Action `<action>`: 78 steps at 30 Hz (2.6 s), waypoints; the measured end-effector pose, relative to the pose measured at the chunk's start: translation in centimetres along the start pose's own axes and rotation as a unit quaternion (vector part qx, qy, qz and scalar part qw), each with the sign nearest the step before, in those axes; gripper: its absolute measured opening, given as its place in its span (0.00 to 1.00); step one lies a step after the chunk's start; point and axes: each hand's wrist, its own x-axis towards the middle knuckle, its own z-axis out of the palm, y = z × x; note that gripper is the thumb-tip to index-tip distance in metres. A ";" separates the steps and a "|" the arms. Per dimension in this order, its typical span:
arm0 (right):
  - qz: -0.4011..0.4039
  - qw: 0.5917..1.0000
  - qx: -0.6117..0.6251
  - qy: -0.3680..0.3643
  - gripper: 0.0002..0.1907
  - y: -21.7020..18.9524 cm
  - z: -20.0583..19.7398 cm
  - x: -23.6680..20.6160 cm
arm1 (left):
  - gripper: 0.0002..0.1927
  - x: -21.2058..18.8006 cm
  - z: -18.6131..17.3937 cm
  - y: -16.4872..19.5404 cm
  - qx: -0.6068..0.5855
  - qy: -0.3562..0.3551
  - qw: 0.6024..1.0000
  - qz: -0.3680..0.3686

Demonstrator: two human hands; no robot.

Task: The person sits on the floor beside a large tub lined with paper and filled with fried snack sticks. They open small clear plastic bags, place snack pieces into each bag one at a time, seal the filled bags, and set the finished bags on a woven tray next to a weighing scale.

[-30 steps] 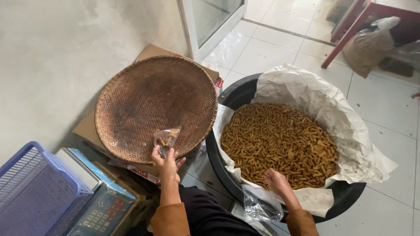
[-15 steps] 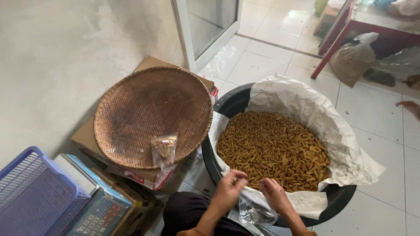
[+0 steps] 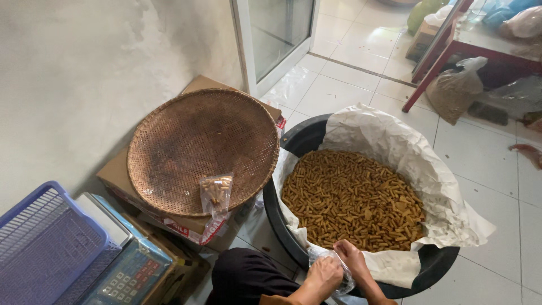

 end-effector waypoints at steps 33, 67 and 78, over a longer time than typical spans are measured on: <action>-0.010 0.998 -0.021 0.052 0.07 1.9 -2.0 -0.8 | 0.04 2.2 -3.1 -1.4 -0.085 0.033 0.991 -0.097; 0.019 0.967 0.095 0.237 0.08 3.1 -0.8 -0.3 | 0.20 3.4 -15.5 -6.4 -0.399 0.294 0.798 -0.343; -0.130 0.977 0.158 0.064 0.12 -4.6 -3.5 4.1 | 0.16 8.4 -0.5 -7.7 -0.568 0.251 0.677 -0.395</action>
